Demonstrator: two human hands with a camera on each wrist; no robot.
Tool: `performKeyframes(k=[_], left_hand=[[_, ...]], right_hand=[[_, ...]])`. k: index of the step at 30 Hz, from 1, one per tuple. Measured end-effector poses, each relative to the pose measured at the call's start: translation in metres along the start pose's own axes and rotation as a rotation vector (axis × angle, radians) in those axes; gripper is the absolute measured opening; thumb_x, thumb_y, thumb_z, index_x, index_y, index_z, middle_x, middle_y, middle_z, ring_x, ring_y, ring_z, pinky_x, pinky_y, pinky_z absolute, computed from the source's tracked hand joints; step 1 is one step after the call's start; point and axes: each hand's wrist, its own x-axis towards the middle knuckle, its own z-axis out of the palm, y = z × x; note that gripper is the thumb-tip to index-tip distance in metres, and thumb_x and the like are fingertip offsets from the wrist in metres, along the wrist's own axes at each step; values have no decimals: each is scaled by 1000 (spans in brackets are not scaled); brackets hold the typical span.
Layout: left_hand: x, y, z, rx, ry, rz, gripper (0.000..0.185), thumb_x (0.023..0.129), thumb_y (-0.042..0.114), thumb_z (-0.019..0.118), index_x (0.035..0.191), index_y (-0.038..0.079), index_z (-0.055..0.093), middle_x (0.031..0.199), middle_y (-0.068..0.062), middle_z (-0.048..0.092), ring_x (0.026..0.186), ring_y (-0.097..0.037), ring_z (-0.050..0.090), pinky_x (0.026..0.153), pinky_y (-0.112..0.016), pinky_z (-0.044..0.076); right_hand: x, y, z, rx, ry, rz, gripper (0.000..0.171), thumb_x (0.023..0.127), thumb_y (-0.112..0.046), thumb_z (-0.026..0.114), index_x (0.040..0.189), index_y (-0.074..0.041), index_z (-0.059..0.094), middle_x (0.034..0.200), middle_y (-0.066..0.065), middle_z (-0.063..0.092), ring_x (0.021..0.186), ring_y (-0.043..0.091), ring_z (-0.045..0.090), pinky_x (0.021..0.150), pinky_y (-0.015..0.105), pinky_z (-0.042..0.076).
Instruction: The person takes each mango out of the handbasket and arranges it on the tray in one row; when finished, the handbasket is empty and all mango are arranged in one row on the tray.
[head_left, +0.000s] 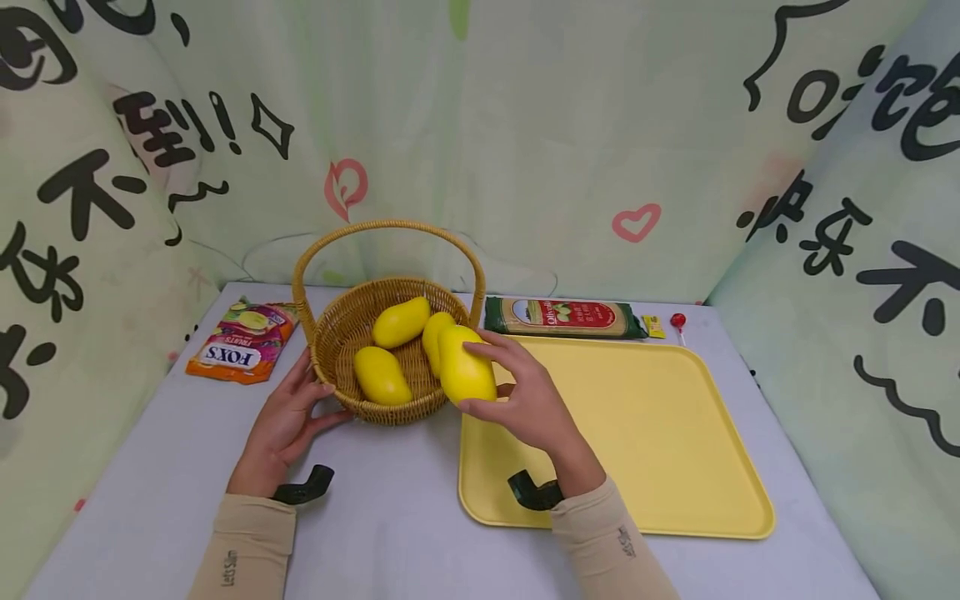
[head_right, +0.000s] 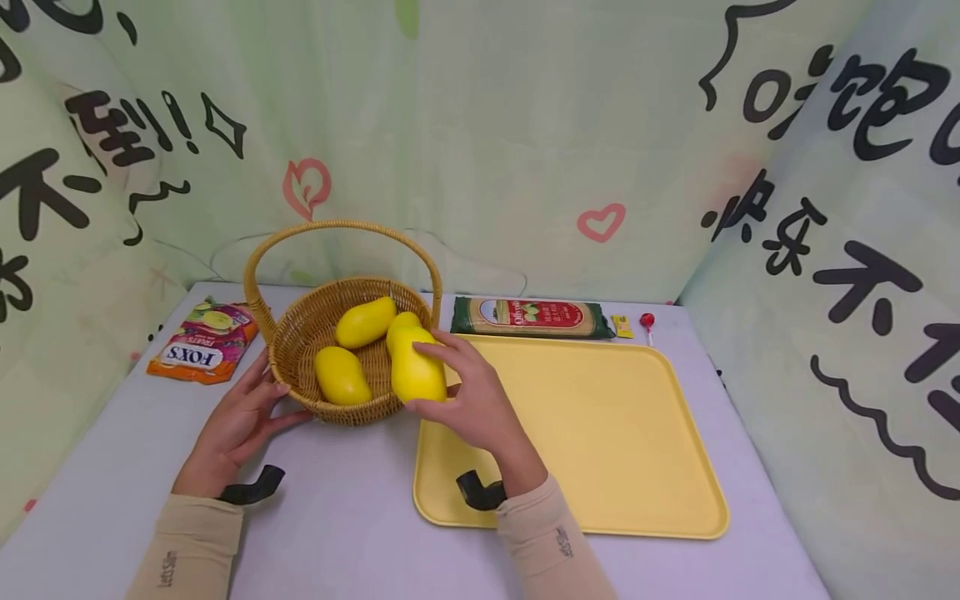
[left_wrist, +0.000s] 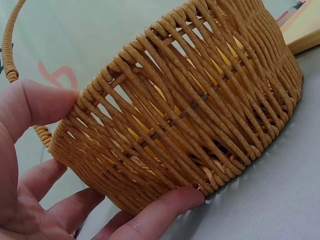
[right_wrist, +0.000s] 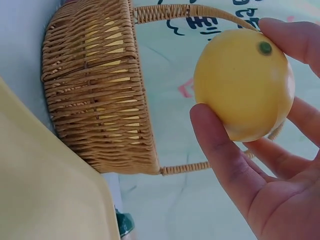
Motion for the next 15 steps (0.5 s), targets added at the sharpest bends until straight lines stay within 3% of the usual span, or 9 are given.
performKeyframes(k=[15], left_hand=[[1,-1,-2,9,-10,5,80,109,7,50,166,52,17,180,8,9,162,-34,26,106,-57,53]], right_hand=[[-2,9,-18,44,49,61,67,85,-17,88,147,-14,63,168,6,42,151,35,45,98,53,63]])
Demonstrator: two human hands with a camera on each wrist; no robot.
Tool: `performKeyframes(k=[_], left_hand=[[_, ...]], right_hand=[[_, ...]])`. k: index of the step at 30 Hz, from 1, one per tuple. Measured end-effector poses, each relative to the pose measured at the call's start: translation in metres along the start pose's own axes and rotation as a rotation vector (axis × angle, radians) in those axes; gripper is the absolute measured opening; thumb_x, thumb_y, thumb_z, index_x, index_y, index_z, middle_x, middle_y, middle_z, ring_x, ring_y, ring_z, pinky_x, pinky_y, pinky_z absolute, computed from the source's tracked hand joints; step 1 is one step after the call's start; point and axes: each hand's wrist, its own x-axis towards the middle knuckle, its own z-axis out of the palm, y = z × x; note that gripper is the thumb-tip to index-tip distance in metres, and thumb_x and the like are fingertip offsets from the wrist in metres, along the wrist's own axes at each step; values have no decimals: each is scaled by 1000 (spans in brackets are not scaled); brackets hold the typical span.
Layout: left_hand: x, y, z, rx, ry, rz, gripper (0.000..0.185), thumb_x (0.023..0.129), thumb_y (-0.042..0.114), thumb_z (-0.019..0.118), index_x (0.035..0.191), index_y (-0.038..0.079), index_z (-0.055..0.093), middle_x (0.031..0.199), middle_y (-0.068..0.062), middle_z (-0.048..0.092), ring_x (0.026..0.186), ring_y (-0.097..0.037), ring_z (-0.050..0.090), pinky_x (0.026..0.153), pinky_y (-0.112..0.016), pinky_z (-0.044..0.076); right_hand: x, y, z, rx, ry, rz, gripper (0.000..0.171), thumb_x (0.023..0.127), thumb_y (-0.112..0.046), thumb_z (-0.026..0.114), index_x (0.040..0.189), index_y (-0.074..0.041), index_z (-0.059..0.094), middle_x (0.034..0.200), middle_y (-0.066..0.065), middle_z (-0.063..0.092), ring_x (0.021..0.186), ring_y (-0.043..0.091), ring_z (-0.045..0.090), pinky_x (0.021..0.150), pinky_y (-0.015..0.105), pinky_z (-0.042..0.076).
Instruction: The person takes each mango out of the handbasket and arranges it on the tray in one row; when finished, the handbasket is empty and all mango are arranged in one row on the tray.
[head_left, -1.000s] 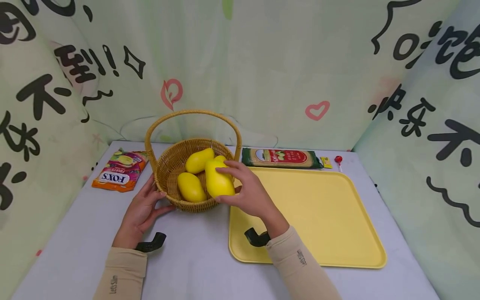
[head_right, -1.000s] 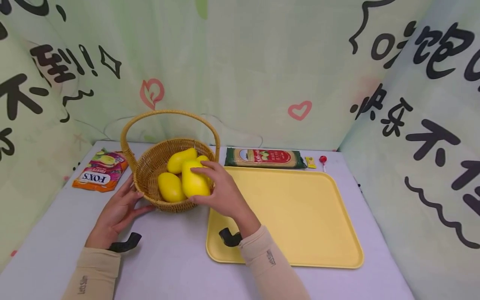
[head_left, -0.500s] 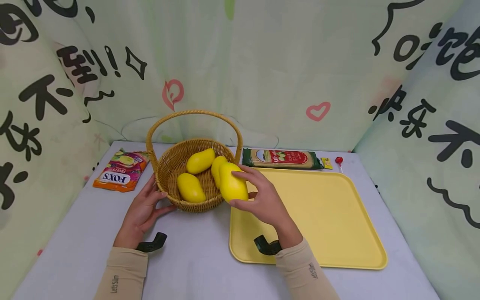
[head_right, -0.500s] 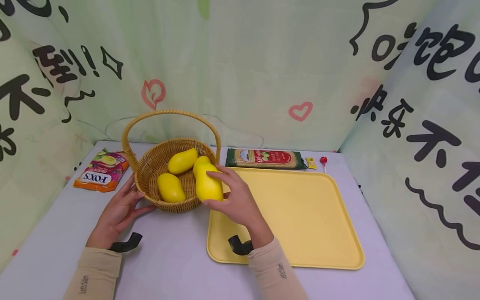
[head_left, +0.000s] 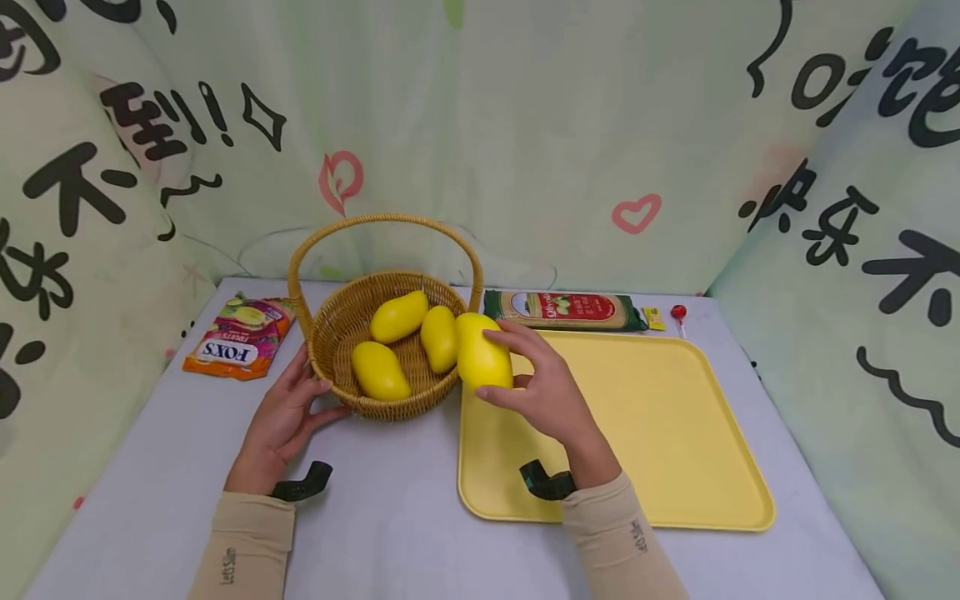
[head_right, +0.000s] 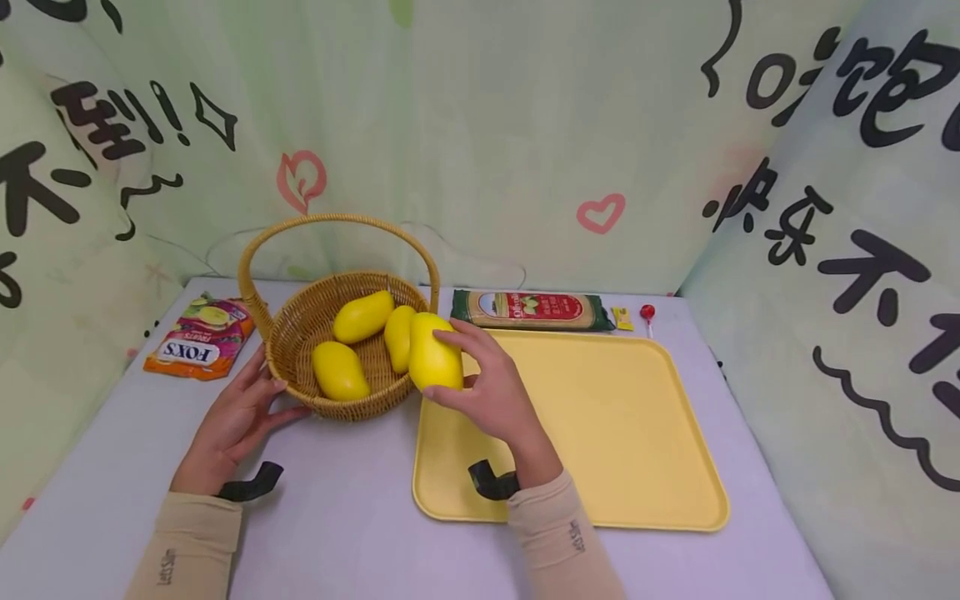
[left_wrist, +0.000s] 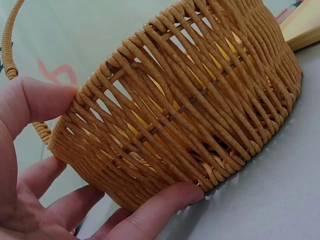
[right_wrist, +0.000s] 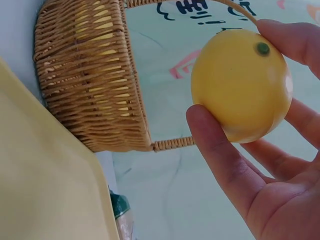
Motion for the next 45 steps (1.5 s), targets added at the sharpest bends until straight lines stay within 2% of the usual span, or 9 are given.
performKeyframes(k=[9,13,20,30,40,45], left_hand=[[-1,3,0,-2,-5,5,80,110,6,48,166,52,16,180,8,8,163,-33,23,108,-58,51],[0,2,1,-9,3,-3,80,110,5,48,166,52,15,180,8,7,164,-33,23,108,-59,50],[0,1,1,-12,8,-10,81,109,5,49,166,51,14,181,7,6,164,-34,22,108,-59,50],[1,0,0,-12,7,-5,81,109,5,50,166,52,15,181,7,6,164,-35,23,109,-61,49],[0,0,-1,-19,8,-15,81,110,5,48,166,51,15,181,7,6,164,-34,21,108,-59,50],[1,0,-1,-16,6,-7,80,110,5,48,167,50,15,181,7,7,164,-33,22,108,-58,51]], right_hand=[[3,4,-11,21,28,31,69,85,-18,89,148,-16,62,169,-2,41,143,35,54,99,52,62],[4,8,-12,16,35,42,69,86,-20,88,149,-16,61,169,2,41,141,36,55,100,55,61],[6,15,-15,-10,51,73,69,87,-22,88,150,-15,60,168,5,41,149,34,47,103,58,59],[12,32,-15,5,90,120,68,88,-23,87,150,-16,60,167,4,42,140,36,54,105,59,58],[17,57,-5,-12,80,246,69,89,-29,85,152,-22,58,168,2,42,143,42,49,115,60,49],[21,66,0,9,68,292,68,91,-26,84,153,-22,56,168,4,42,146,44,46,116,59,49]])
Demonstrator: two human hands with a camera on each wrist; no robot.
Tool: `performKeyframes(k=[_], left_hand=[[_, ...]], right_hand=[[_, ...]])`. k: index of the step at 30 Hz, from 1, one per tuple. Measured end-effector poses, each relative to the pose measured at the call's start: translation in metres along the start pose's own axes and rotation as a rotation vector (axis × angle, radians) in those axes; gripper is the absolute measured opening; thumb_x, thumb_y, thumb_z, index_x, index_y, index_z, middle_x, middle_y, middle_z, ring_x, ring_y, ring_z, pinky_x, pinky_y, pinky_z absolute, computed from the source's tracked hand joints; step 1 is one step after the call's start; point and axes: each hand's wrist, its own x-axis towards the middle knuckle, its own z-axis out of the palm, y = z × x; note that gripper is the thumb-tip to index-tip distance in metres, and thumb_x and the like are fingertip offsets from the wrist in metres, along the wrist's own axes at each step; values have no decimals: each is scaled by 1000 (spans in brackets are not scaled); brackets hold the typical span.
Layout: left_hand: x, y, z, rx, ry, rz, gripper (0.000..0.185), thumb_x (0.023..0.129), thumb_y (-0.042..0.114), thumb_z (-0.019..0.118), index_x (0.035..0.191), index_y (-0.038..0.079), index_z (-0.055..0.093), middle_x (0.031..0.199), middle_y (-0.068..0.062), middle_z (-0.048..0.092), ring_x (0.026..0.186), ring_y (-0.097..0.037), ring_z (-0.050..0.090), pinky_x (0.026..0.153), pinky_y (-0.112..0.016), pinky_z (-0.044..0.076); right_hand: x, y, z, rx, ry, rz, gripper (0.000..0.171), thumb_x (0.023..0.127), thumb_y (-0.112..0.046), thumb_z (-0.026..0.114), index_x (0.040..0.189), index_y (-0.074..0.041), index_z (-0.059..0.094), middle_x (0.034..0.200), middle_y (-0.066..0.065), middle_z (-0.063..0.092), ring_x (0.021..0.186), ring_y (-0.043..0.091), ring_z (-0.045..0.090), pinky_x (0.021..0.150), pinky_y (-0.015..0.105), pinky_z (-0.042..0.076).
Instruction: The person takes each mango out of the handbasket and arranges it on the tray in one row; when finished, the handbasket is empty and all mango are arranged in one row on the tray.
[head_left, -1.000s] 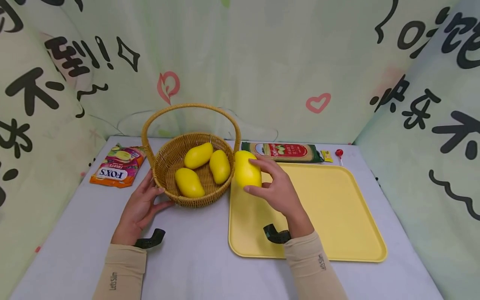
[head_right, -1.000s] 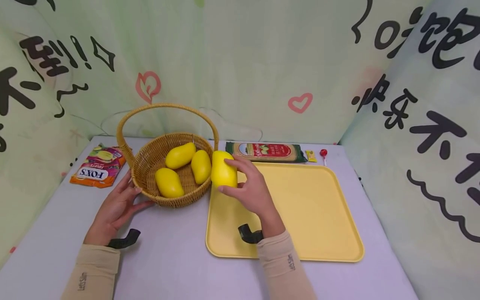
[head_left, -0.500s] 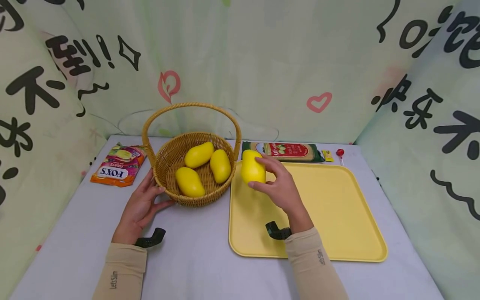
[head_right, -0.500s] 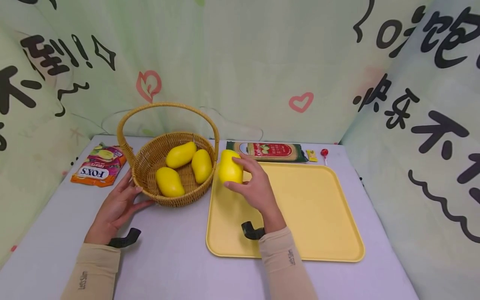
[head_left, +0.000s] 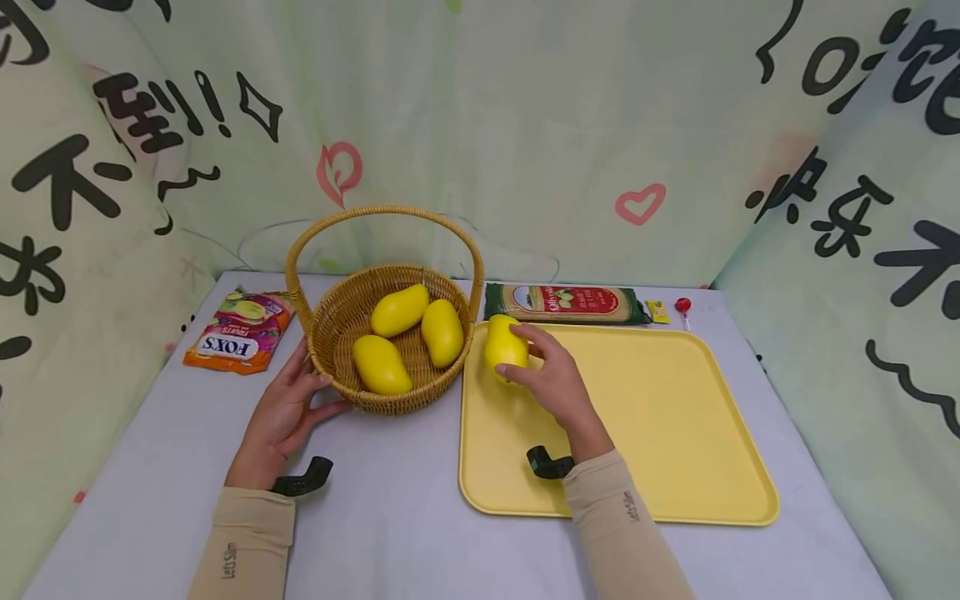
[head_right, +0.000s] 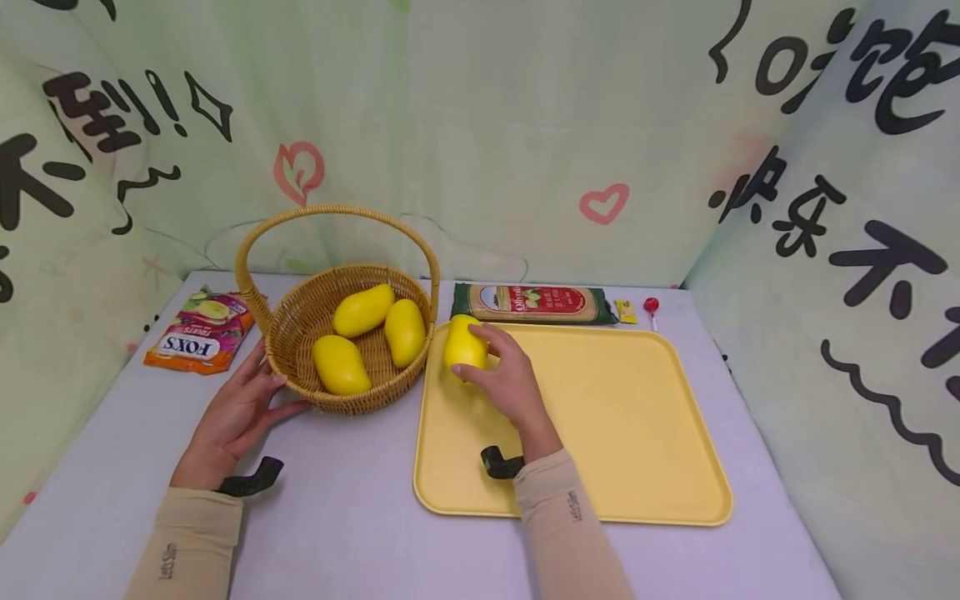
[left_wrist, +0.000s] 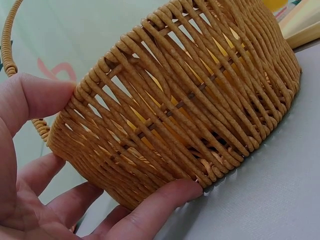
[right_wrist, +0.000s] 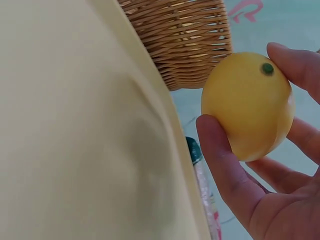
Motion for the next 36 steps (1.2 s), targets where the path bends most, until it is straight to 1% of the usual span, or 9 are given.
performKeyframes(k=[7,12,19,24,36], left_hand=[[0,0,1,11,0,1,80,110,6,49,166,52,16,180,8,7,163,-34,23,108,-58,51],[-1,-1,0,9,0,5,79,110,6,48,166,52,17,180,8,7,163,-35,24,107,-58,51],[-1,-1,-1,-1,-4,5,79,110,6,48,166,52,16,181,8,6,164,-35,22,107,-58,51],[-1,-1,-1,5,-7,7,79,110,6,48,166,51,15,181,8,6,163,-35,23,108,-58,51],[0,-1,0,2,-3,14,80,110,5,49,166,51,15,181,7,7,163,-34,23,106,-58,52]], right_hand=[[4,8,6,1,-13,45,69,92,-24,83,155,-23,54,169,4,41,149,44,44,117,59,48],[4,9,9,-10,-19,60,69,93,-24,82,155,-23,53,170,5,40,151,43,44,118,58,47],[5,10,15,-72,-37,30,68,93,-23,83,154,-17,54,167,10,43,148,46,47,122,58,43],[5,12,18,-90,-40,13,68,91,-20,84,153,-15,55,166,11,44,146,44,48,124,57,41],[4,9,19,-163,-64,-14,70,91,-21,84,154,-14,53,165,13,44,144,42,50,123,56,42]])
